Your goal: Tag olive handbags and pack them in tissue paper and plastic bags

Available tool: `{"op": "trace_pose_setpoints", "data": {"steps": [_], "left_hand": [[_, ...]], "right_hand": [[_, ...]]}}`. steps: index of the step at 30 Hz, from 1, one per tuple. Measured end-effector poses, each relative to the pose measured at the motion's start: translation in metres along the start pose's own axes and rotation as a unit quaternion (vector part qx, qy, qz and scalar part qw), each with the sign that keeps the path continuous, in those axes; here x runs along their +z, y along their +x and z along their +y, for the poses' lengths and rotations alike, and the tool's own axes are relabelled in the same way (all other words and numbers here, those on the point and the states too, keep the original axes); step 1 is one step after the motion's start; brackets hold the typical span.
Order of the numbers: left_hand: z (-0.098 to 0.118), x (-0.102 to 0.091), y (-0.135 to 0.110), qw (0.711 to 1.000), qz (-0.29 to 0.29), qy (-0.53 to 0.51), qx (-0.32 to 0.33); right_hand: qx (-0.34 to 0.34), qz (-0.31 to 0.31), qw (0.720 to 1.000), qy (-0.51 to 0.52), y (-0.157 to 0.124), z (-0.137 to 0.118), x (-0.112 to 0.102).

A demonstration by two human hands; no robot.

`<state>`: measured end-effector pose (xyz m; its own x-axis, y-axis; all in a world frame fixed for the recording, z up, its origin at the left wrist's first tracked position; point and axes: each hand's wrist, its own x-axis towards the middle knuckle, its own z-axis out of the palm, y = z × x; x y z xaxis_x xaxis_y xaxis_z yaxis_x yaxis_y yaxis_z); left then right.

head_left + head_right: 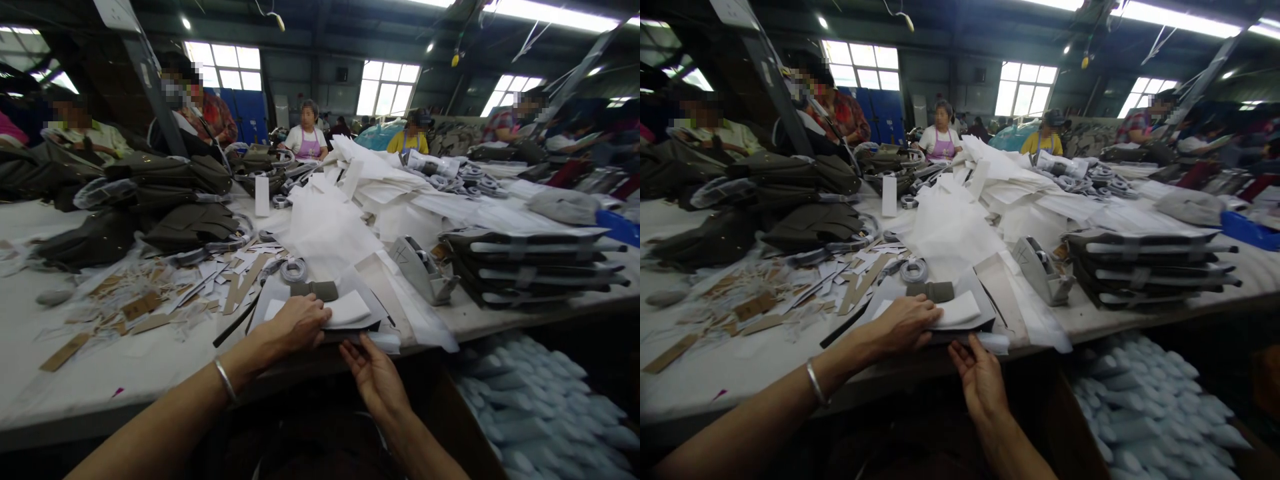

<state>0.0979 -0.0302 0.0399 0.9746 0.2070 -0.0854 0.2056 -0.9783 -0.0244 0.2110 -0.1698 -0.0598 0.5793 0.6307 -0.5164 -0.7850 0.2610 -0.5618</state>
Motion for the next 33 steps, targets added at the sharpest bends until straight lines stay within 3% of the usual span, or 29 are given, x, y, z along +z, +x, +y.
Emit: {"op": "trace_pose_setpoints", "data": {"steps": [7,12,15,17,18,20,21,23,24,25,27,33], "left_hand": [[0.039,0.053,-0.002,0.982,0.140,0.037,-0.122],[0.041,0.089,-0.008,0.953,0.274,0.055,-0.117],[0.039,0.099,-0.009,0.935,0.332,0.069,-0.105],[0.039,0.102,-0.010,0.928,0.351,0.076,-0.099],[0.039,0.103,-0.009,0.926,0.356,0.080,-0.097],[0.040,0.103,-0.009,0.924,0.358,0.090,-0.095],[0.040,0.103,-0.009,0.923,0.360,0.096,-0.095],[0.042,0.102,-0.010,0.921,0.361,0.110,-0.096],[0.043,0.102,-0.011,0.922,0.356,0.121,-0.097],[0.044,0.101,-0.012,0.923,0.346,0.134,-0.099],[0.047,0.101,-0.014,0.928,0.318,0.165,-0.105],[0.060,0.101,-0.006,0.921,0.264,0.258,-0.126]], "right_hand": [[0.035,-0.028,0.998,-0.053,0.005,-0.009,-0.005],[0.082,-0.019,0.987,-0.134,0.005,-0.005,0.000],[0.058,-0.066,0.954,-0.285,-0.006,-0.013,-0.003],[-0.101,-0.128,0.887,-0.432,-0.017,-0.029,-0.005],[-0.223,-0.168,0.824,-0.493,-0.021,-0.039,-0.005],[-0.454,-0.251,0.640,-0.567,-0.023,-0.060,-0.002],[-0.534,-0.285,0.540,-0.585,-0.020,-0.069,0.001],[-0.610,-0.328,0.376,-0.616,-0.007,-0.081,0.005],[-0.623,-0.343,0.319,-0.627,0.002,-0.083,0.006],[-0.631,-0.356,0.281,-0.629,0.012,-0.085,0.007],[-0.647,-0.380,0.248,-0.613,0.030,-0.084,0.005],[-0.665,-0.378,0.252,-0.593,0.047,-0.075,-0.005]]}}
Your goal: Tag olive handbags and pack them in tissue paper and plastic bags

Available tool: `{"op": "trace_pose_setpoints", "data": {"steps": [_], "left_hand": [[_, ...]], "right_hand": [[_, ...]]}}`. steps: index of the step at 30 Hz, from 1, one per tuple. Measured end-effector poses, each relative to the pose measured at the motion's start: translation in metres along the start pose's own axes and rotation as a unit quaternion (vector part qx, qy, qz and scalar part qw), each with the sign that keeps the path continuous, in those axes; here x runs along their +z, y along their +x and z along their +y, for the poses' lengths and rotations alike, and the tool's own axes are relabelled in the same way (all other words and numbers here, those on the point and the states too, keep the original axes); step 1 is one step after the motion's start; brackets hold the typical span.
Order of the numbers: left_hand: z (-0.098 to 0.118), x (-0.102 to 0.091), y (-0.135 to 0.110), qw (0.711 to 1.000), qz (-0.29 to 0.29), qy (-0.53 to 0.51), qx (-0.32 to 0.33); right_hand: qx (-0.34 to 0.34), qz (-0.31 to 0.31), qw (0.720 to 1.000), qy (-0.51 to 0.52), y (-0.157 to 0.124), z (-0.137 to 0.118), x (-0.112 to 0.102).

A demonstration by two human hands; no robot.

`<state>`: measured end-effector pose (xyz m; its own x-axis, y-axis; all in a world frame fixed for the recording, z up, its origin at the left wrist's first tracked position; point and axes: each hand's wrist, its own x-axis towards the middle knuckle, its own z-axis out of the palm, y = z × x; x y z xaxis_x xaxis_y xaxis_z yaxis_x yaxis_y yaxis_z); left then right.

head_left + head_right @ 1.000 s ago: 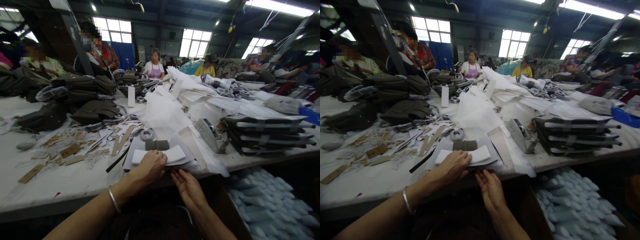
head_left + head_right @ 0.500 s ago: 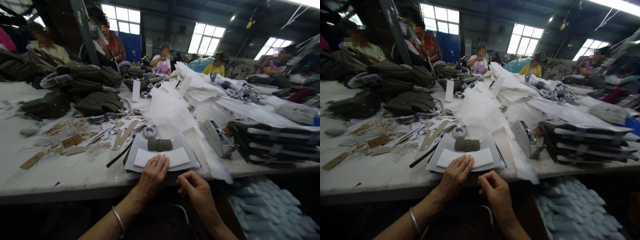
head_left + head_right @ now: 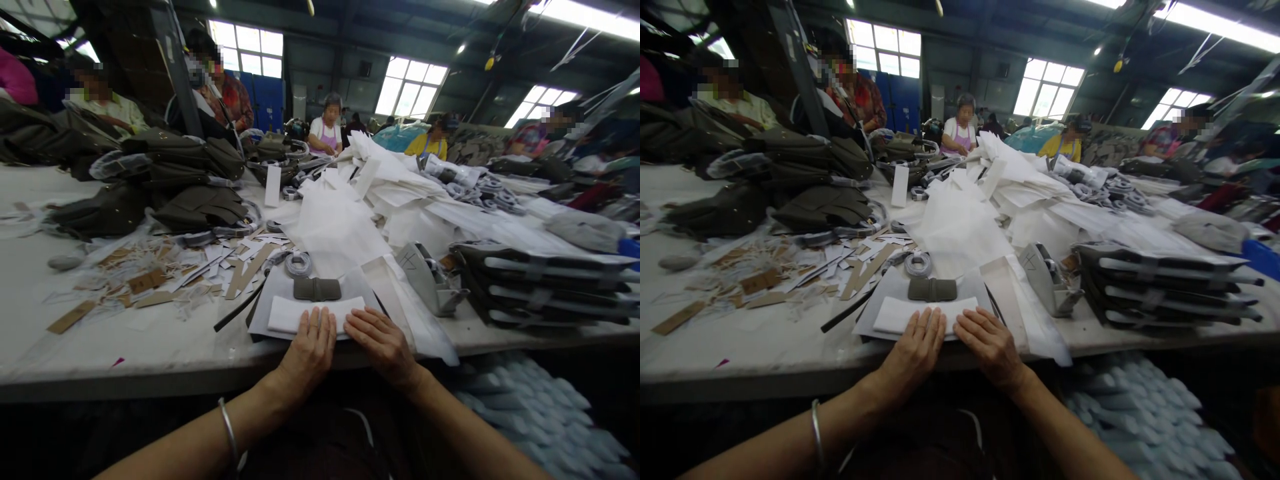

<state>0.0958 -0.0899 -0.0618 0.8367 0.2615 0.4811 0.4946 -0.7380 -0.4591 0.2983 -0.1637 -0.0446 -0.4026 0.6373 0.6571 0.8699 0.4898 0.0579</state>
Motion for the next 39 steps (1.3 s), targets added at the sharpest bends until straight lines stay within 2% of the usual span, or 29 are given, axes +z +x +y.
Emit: {"op": "trace_pose_setpoints", "data": {"steps": [4,7,12,19,22,27,30,34,36,37,38,39], "left_hand": [[0.007,0.001,0.010,0.999,-0.010,0.042,-0.005],[0.003,0.004,0.011,0.999,-0.007,0.029,0.015],[-0.016,0.006,0.012,0.999,0.001,-0.030,0.044],[-0.049,-0.014,0.029,0.993,-0.032,-0.095,0.056],[-0.046,-0.006,0.021,0.996,0.012,-0.085,0.027],[-0.024,0.020,-0.001,0.992,0.114,-0.038,-0.040],[-0.017,0.026,-0.006,0.985,0.150,-0.053,-0.061],[-0.014,0.029,-0.007,0.976,0.181,-0.093,-0.081],[-0.015,0.029,-0.009,0.974,0.187,-0.100,-0.078],[-0.016,0.028,-0.009,0.975,0.186,-0.101,-0.074],[-0.017,0.028,-0.010,0.976,0.181,-0.100,-0.070],[-0.017,0.028,-0.011,0.977,0.175,-0.100,-0.065]], "right_hand": [[0.032,-0.017,0.999,-0.035,0.003,-0.011,0.000],[0.056,-0.036,0.996,-0.065,0.009,-0.020,0.002],[0.069,-0.019,0.992,-0.099,0.018,-0.026,0.010],[0.041,0.017,0.989,-0.139,0.038,-0.015,0.015],[0.032,0.027,0.993,-0.112,0.045,-0.014,0.013],[0.031,0.038,0.997,-0.062,0.047,-0.021,0.015],[0.034,0.044,0.997,-0.059,0.043,-0.027,0.019],[0.032,0.011,0.999,-0.034,0.040,-0.029,0.017],[0.086,-0.028,0.995,0.042,0.042,-0.019,0.009],[0.147,-0.048,0.983,0.095,0.045,-0.010,0.004],[0.229,-0.062,0.960,0.148,0.048,0.003,-0.002],[0.324,-0.069,0.923,0.197,0.051,0.018,-0.007]]}}
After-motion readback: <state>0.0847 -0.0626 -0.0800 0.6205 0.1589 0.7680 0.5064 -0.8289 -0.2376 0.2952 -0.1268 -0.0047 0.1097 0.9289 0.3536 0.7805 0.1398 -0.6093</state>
